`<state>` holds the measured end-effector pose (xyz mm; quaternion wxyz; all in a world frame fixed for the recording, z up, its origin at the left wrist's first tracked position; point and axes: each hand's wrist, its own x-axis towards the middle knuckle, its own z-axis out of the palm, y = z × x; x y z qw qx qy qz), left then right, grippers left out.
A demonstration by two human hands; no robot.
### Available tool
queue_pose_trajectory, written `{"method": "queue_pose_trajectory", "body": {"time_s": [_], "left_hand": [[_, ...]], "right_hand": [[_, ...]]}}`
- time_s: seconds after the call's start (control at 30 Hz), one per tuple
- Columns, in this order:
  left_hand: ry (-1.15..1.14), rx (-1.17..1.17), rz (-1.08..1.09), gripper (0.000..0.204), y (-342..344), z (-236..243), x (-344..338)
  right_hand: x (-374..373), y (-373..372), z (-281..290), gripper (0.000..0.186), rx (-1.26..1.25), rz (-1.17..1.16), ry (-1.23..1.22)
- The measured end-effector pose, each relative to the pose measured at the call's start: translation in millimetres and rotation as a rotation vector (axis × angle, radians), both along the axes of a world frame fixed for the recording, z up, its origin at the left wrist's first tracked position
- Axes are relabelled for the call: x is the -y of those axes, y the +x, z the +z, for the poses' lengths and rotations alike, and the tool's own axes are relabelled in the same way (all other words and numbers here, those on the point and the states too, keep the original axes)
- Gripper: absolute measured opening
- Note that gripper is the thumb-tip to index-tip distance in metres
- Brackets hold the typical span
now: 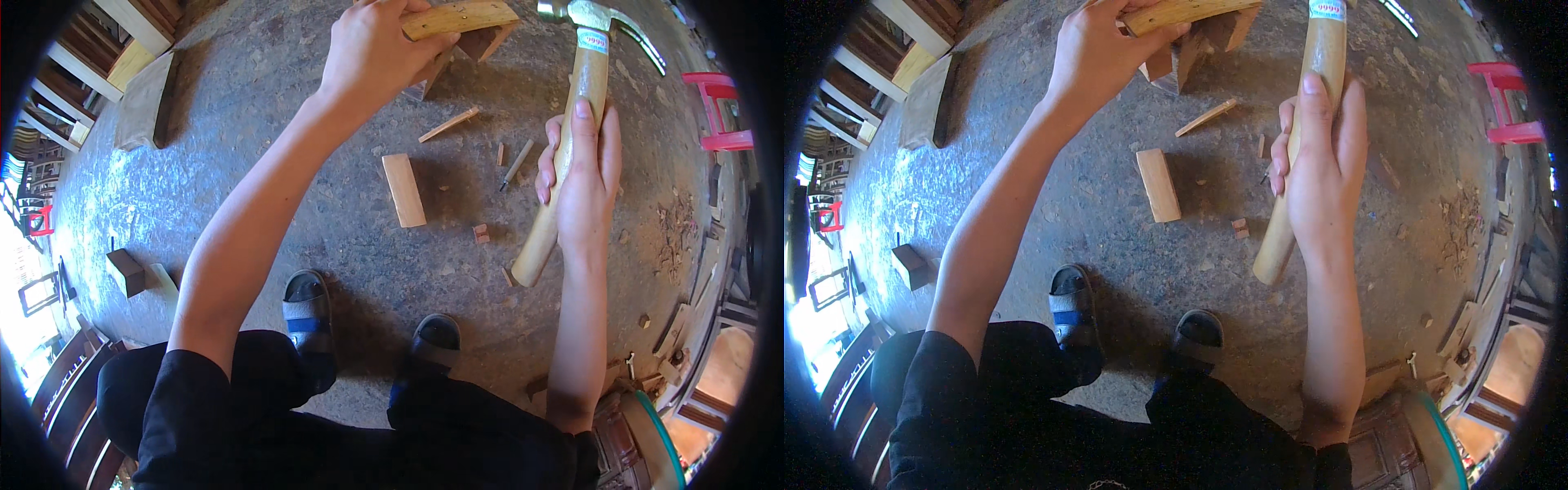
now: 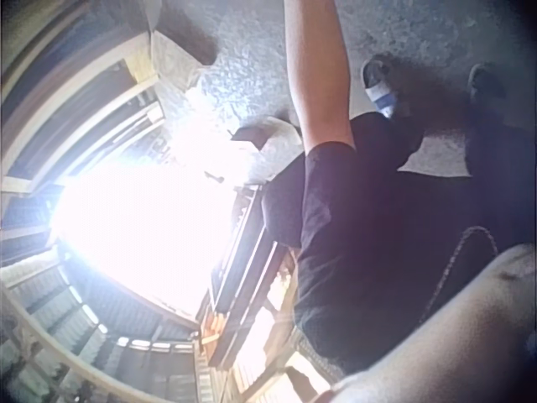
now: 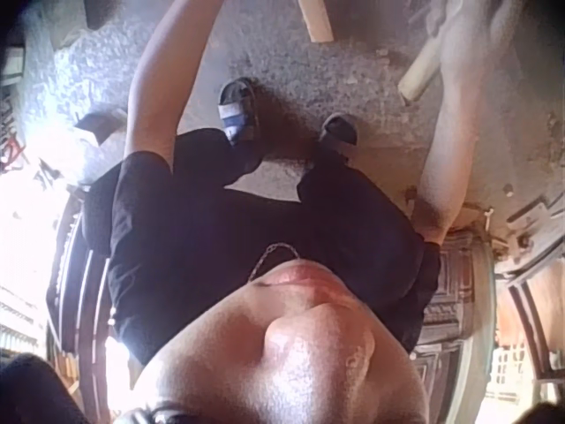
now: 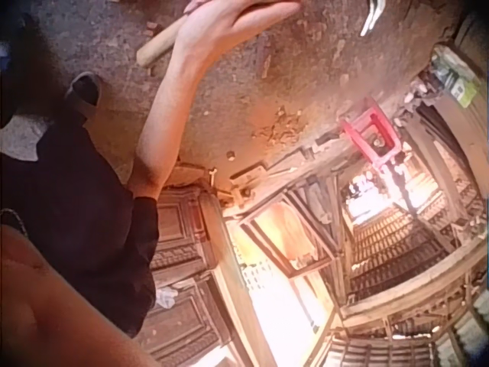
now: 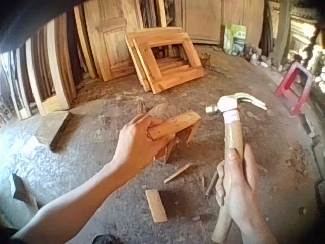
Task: Assemble and hammer small wooden blocks and components on the floor.
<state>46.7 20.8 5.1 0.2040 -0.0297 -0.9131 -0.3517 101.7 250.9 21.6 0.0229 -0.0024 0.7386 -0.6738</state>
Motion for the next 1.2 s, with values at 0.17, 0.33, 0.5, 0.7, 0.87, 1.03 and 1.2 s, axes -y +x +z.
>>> {"method": "queue_pose_trajectory", "body": {"time_s": [0.17,0.33,0.5,0.7,0.87,1.03,1.2], "left_hand": [[-0.027,0.031,-0.026,0.041,-1.0,4.0,-1.4],[-0.067,0.063,-0.033,0.047,-2.5,4.2,6.5],[-0.058,0.110,-0.048,0.064,2.8,-0.7,20.9],[0.322,-0.003,-0.064,0.067,5.6,-63.5,33.6],[0.564,0.326,-0.030,0.079,6.4,-68.8,23.2],[0.857,0.296,0.045,0.071,-4.6,-56.6,9.4],[0.742,-0.042,0.148,0.052,-15.2,-61.0,12.2]], "right_hand": [[-10.4,3.5,-10.2,0.031,0.046,-0.006,0.083],[-9.1,4.4,-20.4,0.031,0.100,0.018,0.165],[-36.8,12.3,-78.7,0.040,0.065,-0.005,0.647],[-77.0,42.2,-159.2,0.054,-0.074,0.009,1.169],[-79.8,46.9,-178.8,0.059,0.062,0.077,1.193],[-78.2,49.7,-191.5,0.057,-0.110,0.071,1.035],[-72.5,22.0,-145.6,0.054,-0.183,0.088,1.148]]}}
